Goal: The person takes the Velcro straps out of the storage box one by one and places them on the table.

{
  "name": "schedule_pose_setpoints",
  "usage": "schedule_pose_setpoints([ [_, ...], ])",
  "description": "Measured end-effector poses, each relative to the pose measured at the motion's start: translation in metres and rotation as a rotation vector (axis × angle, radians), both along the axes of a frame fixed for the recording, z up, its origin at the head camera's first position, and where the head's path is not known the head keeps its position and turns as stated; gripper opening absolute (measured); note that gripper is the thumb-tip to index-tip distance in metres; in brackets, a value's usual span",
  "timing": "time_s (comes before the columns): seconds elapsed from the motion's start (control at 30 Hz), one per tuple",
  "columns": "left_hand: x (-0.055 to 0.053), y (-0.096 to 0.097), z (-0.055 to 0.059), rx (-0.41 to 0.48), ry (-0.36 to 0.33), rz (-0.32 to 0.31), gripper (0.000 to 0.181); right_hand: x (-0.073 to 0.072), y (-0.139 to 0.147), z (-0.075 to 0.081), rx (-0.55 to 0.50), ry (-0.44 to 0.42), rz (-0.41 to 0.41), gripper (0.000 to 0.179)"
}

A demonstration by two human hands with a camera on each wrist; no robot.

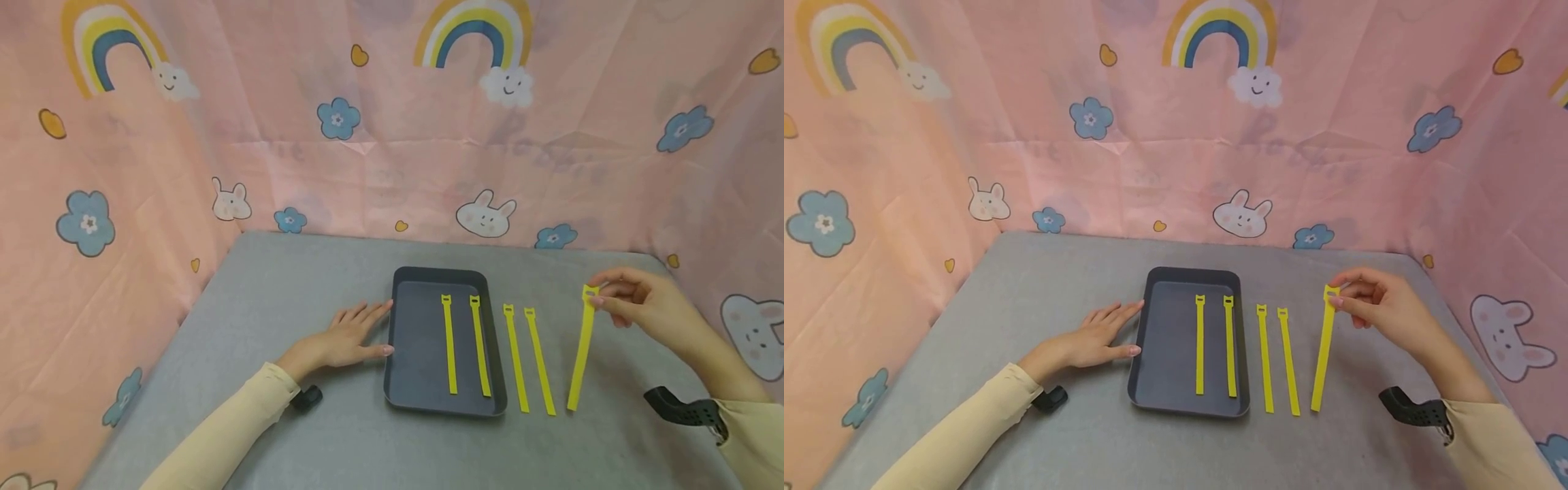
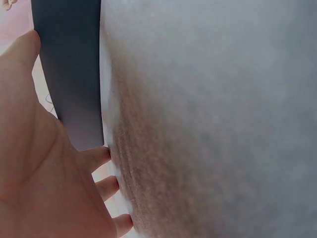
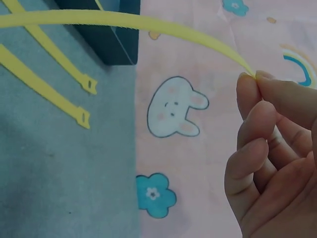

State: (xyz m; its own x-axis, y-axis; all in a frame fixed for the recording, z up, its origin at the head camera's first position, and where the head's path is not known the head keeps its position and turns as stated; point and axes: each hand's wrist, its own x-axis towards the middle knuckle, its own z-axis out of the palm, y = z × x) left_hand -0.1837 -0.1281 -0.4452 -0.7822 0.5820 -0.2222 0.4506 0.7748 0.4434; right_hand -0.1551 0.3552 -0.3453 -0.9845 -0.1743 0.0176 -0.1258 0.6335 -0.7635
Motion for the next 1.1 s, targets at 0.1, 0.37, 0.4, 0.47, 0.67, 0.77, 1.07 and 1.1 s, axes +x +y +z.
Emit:
schedule_pose_setpoints([
  [0.1,0.0,0.001,0.002,-0.006,0.006,0.001,0.087,-0.001,0.003,-0.004,0.007,-0.008,0.013,0.026],
  [0.37,0.0,0.0,0.0,-0.008,-0.004,0.006,0.088,-0.008,0.008,-0.025,-0.019,-0.019,0.08,0.023],
  [0.4,0.0,0.0,0.0,-0.004,-0.005,0.007,0.088,-0.009,0.009,-0.027,-0.022,-0.021,0.082,0.023],
  [0.47,-0.001,0.0,-0.002,0.008,-0.009,0.008,0.088,-0.01,0.01,-0.031,-0.024,-0.023,0.085,0.023],
  [0.67,-0.002,-0.001,-0.004,0.027,-0.005,0.004,0.089,-0.016,0.008,-0.041,0.014,-0.029,0.077,0.028],
  [0.77,-0.001,0.0,-0.003,0.02,0.002,0.006,0.089,-0.018,0.007,-0.045,0.03,-0.022,0.071,0.028],
  [1.07,0.0,0.001,0.001,-0.002,0.005,0.012,0.087,-0.024,0.009,-0.057,0.038,0.028,0.084,0.027],
  [1.1,0.0,0.001,0.002,-0.002,0.005,0.01,0.087,-0.024,0.009,-0.058,0.035,0.033,0.086,0.027],
])
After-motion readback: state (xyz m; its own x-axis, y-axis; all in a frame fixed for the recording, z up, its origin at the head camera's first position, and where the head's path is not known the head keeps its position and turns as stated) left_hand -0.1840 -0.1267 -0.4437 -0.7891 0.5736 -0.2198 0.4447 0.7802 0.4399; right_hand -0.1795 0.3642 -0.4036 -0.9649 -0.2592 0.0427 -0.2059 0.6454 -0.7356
